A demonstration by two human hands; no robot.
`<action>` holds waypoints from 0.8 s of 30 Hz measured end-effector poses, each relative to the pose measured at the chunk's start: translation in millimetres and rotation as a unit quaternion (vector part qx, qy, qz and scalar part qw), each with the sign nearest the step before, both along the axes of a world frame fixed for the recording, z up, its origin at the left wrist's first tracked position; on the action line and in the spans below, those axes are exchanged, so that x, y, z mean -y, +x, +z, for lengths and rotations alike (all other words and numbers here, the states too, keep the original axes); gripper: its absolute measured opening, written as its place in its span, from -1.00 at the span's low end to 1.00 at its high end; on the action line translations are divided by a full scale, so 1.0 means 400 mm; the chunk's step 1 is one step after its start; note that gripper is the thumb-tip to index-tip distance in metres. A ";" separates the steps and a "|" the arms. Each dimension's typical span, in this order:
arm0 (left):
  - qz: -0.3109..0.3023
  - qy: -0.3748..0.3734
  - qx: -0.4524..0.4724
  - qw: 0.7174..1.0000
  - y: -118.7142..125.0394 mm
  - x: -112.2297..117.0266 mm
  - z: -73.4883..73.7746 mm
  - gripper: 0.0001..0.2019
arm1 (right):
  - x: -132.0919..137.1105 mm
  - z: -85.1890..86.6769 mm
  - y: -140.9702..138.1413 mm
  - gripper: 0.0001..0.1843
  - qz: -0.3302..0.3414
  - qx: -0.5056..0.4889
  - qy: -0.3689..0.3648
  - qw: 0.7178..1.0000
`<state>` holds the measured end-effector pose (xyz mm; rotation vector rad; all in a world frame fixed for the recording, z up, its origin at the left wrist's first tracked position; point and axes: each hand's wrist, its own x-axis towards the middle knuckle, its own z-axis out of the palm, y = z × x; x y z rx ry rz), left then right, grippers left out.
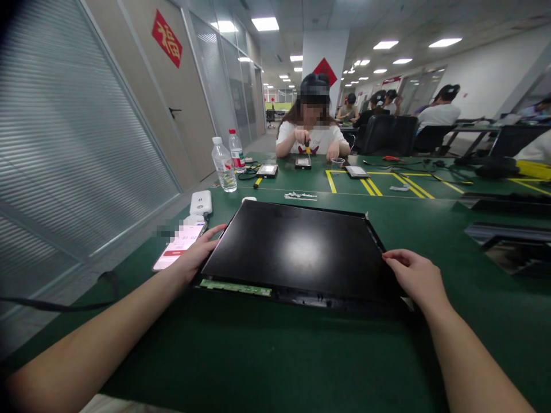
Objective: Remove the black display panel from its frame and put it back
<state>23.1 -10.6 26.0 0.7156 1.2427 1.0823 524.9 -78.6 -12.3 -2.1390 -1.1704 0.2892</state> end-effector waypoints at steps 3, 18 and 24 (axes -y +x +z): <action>-0.003 -0.006 -0.007 1.000 0.009 0.010 0.016 -0.20 | 0.004 0.023 -0.017 -0.63 -0.009 -0.005 -0.008 1.000; 0.004 0.033 -0.008 0.999 0.025 0.019 0.032 -0.63 | 0.004 0.049 -0.037 -0.56 -0.018 -0.016 -0.022 0.999; 0.000 0.035 -0.005 0.999 0.025 0.023 0.044 -0.52 | 0.005 0.057 -0.045 -0.56 -0.027 -0.016 -0.032 0.999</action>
